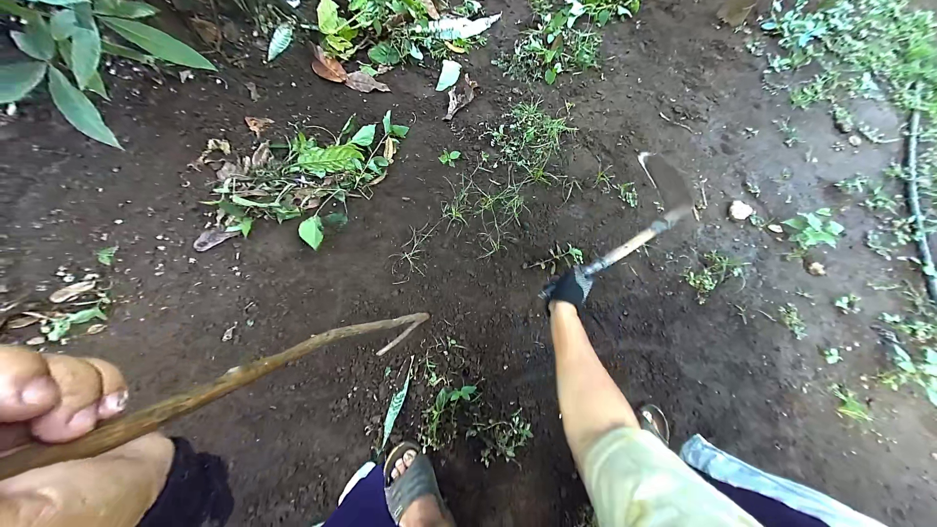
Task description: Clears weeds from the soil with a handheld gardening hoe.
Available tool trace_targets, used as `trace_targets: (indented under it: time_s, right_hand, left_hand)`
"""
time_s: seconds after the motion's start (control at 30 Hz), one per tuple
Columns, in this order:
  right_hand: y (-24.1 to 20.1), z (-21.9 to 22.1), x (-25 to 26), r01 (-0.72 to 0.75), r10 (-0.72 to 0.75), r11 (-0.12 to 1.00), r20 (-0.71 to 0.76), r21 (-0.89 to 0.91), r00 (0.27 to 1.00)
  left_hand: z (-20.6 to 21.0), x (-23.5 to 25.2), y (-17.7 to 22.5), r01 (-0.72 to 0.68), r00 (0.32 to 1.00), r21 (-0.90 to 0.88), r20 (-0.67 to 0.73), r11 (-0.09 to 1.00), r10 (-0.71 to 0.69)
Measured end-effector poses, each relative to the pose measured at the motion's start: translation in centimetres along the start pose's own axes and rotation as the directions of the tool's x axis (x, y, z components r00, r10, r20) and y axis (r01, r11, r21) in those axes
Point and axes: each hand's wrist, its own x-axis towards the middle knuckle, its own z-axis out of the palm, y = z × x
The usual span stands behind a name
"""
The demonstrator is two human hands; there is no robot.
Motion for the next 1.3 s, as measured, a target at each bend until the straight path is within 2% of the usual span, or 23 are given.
trace_targets:
  time_s: [0.03, 0.1, 0.13, 0.2, 0.27, 0.37, 0.47, 0.5, 0.57, 0.6, 0.67, 0.73, 0.8, 0.83, 0.9, 0.97, 1.0, 1.03, 1.1, 1.2, 1.3]
  right_hand:
    - [1.4, 1.5, -0.2, 0.025, -0.027, 0.998, -0.031, -0.062, 0.999]
    - [5.9, 1.6, -1.5, 0.005, 0.013, 0.97, 0.073, -0.242, 0.997]
    - [7.5, 0.1, -2.0, -0.014, 0.078, 0.943, 0.179, -0.333, 0.981]
    - [10.8, -3.5, -0.8, 0.012, 0.072, 0.918, 0.196, -0.396, 0.978]
    - [10.1, -8.2, 0.9, 0.024, 0.064, 0.903, 0.189, -0.43, 0.98]
    - [5.1, -8.7, 2.2, 0.018, -0.001, 0.962, 0.064, -0.272, 0.998]
    - [0.2, -2.8, 0.8, -0.05, 0.052, 0.996, -0.024, 0.069, 0.998]
    - [0.7, -0.8, 0.4, -0.052, 0.052, 0.997, -0.009, 0.048, 0.999]
    - [4.7, 0.6, -0.9, -0.03, 0.068, 0.971, 0.156, -0.237, 0.985]
    - [7.1, 0.0, -1.7, 0.014, 0.081, 0.931, 0.243, -0.364, 0.967]
    - [9.3, -3.4, -1.7, 0.049, 0.108, 0.878, 0.296, -0.477, 0.949]
    - [9.5, -8.4, -0.1, 0.052, 0.1, 0.856, 0.262, -0.515, 0.96]
    - [7.1, -10.4, 1.9, 0.069, 0.028, 0.884, 0.202, -0.461, 0.979]
    - [5.6, -10.1, 2.3, 0.055, 0.008, 0.919, 0.157, -0.391, 0.988]
    - [1.9, -6.8, 2.0, -0.014, 0.026, 0.986, 0.076, -0.163, 0.997]
    - [0.4, -1.9, 1.1, -0.073, 0.073, 0.997, 0.078, 0.0, 0.994]
    - [1.2, 0.1, 0.0, -0.071, 0.076, 0.996, 0.117, -0.045, 0.99]
    - [2.7, 1.1, -1.5, -0.046, 0.083, 0.982, 0.196, -0.185, 0.977]
    - [6.6, 0.5, -4.7, 0.089, 0.121, 0.865, 0.379, -0.493, 0.918]
    - [10.9, -6.0, -4.9, 0.139, 0.174, 0.739, 0.386, -0.659, 0.906]
    - [9.7, -11.1, -2.2, 0.151, 0.111, 0.727, 0.332, -0.67, 0.937]
  left_hand:
    - [0.3, -0.3, -0.2, -0.013, 1.0, 0.016, 0.006, 1.0, 0.013]
    - [0.1, -0.5, -1.0, -0.035, 0.999, 0.039, 0.038, 0.999, 0.033]
    - [0.3, -0.3, -1.1, -0.054, 0.998, 0.037, 0.034, 0.998, 0.053]
    - [0.4, -0.4, -1.4, -0.048, 0.999, 0.027, -0.009, 0.998, 0.048]
    - [-0.4, -0.7, -1.6, -0.011, 1.0, 0.017, -0.02, 1.0, 0.011]
    - [-0.9, -0.9, -1.3, 0.013, 0.999, 0.015, -0.031, 1.0, -0.012]
    - [0.3, -1.1, -0.7, -0.02, 0.998, 0.029, -0.064, 0.999, 0.022]
    - [1.1, -1.1, -0.4, -0.045, 0.997, 0.04, -0.06, 0.998, 0.048]
    - [2.7, -0.7, 0.1, -0.111, 0.993, 0.077, -0.022, 0.991, 0.113]
    - [3.3, -0.4, 0.2, -0.14, 0.99, 0.089, -0.003, 0.986, 0.14]
    - [3.5, 0.1, -0.2, -0.174, 0.985, 0.101, 0.017, 0.98, 0.173]
    - [3.3, -0.1, -0.5, -0.15, 0.988, 0.102, 0.032, 0.983, 0.148]
    - [3.9, 0.0, -0.3, -0.136, 0.991, 0.098, 0.014, 0.986, 0.135]
    - [4.1, -0.1, -0.2, -0.131, 0.991, 0.093, 0.009, 0.987, 0.131]
    - [4.1, -0.5, -0.1, -0.147, 0.989, 0.101, 0.017, 0.984, 0.146]
    - [4.6, -0.8, 0.2, -0.171, 0.985, 0.123, 0.031, 0.978, 0.169]
    - [5.1, -1.0, 0.4, -0.177, 0.984, 0.131, 0.045, 0.975, 0.173]
    - [5.7, -1.0, 0.6, -0.182, 0.983, 0.134, 0.063, 0.974, 0.175]
    - [6.4, -0.7, 0.5, -0.194, 0.978, 0.13, 0.105, 0.972, 0.181]
    - [6.0, -0.2, 0.1, -0.185, 0.98, 0.126, 0.099, 0.975, 0.174]
    - [5.7, -0.2, 0.0, -0.186, 0.982, 0.109, 0.052, 0.976, 0.182]
